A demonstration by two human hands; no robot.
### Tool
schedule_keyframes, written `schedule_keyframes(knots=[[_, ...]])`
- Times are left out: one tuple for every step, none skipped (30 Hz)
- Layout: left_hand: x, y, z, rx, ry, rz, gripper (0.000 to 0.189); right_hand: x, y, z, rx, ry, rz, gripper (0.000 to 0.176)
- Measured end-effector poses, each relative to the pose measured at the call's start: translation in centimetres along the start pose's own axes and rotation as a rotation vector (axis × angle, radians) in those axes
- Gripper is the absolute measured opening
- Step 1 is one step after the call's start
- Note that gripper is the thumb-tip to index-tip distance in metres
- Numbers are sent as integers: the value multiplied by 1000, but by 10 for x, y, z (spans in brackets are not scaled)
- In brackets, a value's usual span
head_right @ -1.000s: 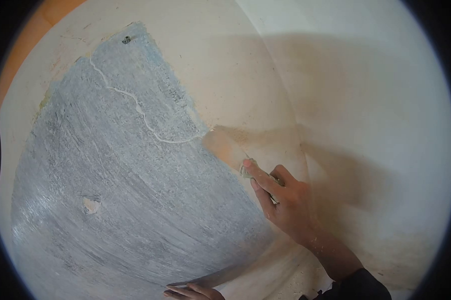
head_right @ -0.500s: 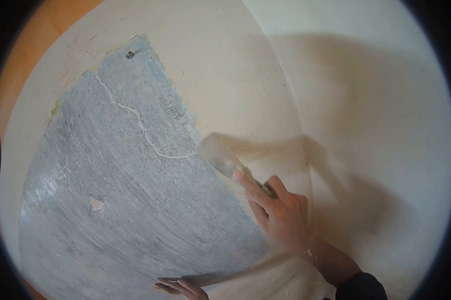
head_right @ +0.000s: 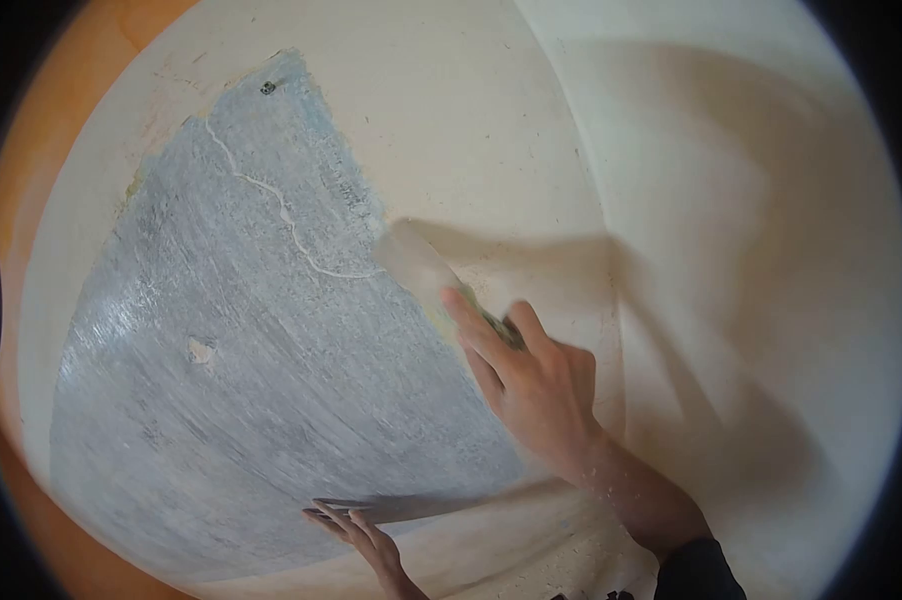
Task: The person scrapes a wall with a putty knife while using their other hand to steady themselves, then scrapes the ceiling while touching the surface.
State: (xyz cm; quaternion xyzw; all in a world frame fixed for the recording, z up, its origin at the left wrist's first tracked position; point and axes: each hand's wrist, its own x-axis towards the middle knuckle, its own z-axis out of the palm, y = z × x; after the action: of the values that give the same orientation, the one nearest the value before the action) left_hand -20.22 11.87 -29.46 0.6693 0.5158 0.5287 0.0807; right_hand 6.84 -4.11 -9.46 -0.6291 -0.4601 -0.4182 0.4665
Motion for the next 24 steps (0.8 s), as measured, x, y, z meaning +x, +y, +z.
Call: schedule_keyframes(knots=[[-1,2,-2,7,-10,13,69,11,1,0,-19,-10,-21,58],[0,4,-3,9,-11,13,69,17,1,-2,-40,-17,-41,58],[0,6,-4,-4,-12,6,69,14,2,-4,-41,-17,-37,58],[0,6,-6,-15,-16,-2,69,8,3,-7,-38,-41,-28,57],[0,6,-8,-14,-21,-2,69,2,3,-10,-36,-66,-19,57],[0,6,-10,-29,-24,13,69,-6,4,-7,-37,-69,-19,57],[0,6,-12,-45,-23,25,68,-13,7,1,-8,-43,-15,57],[-2,5,-14,-45,-15,19,68,-15,8,6,25,-16,-13,57],[-3,3,-18,3,-31,30,68,-11,4,4,32,-16,-15,57],[-1,4,-18,42,-49,46,68,-3,-1,0,27,-36,-3,56],[0,5,-19,37,-51,50,68,1,-2,-4,18,-60,13,55],[-1,6,-22,41,-57,40,67,0,-1,-6,13,-62,15,55],[-1,6,-23,45,-61,31,67,-3,0,-7,26,-72,23,55],[-2,4,-24,47,-65,35,67,-6,-1,-7,41,-82,33,54],[-1,2,-23,49,-62,61,67,-11,-2,-5,40,-80,35,54],[-2,1,-22,49,-56,82,67,-15,-2,0,38,-53,35,54],[-3,0,-22,48,-52,79,67,-16,-3,3,39,-28,34,53],[-2,2,-24,33,-58,75,67,-12,-5,3,43,-27,32,53],[-1,5,-23,13,-64,75,68,-2,-6,1,44,-15,25,53],[-2,5,-24,15,-67,77,68,2,-7,0,42,-8,23,54],[-3,5,-25,-1,-74,73,68,-1,-7,-1,39,-8,31,54],[-1,5,-25,-18,-80,74,68,-4,-8,0,24,-18,30,54],[2,2,-25,-20,-84,84,68,-6,-8,2,8,-25,27,54],[2,-1,-25,-23,-84,93,67,-6,-8,6,3,-22,30,54]])
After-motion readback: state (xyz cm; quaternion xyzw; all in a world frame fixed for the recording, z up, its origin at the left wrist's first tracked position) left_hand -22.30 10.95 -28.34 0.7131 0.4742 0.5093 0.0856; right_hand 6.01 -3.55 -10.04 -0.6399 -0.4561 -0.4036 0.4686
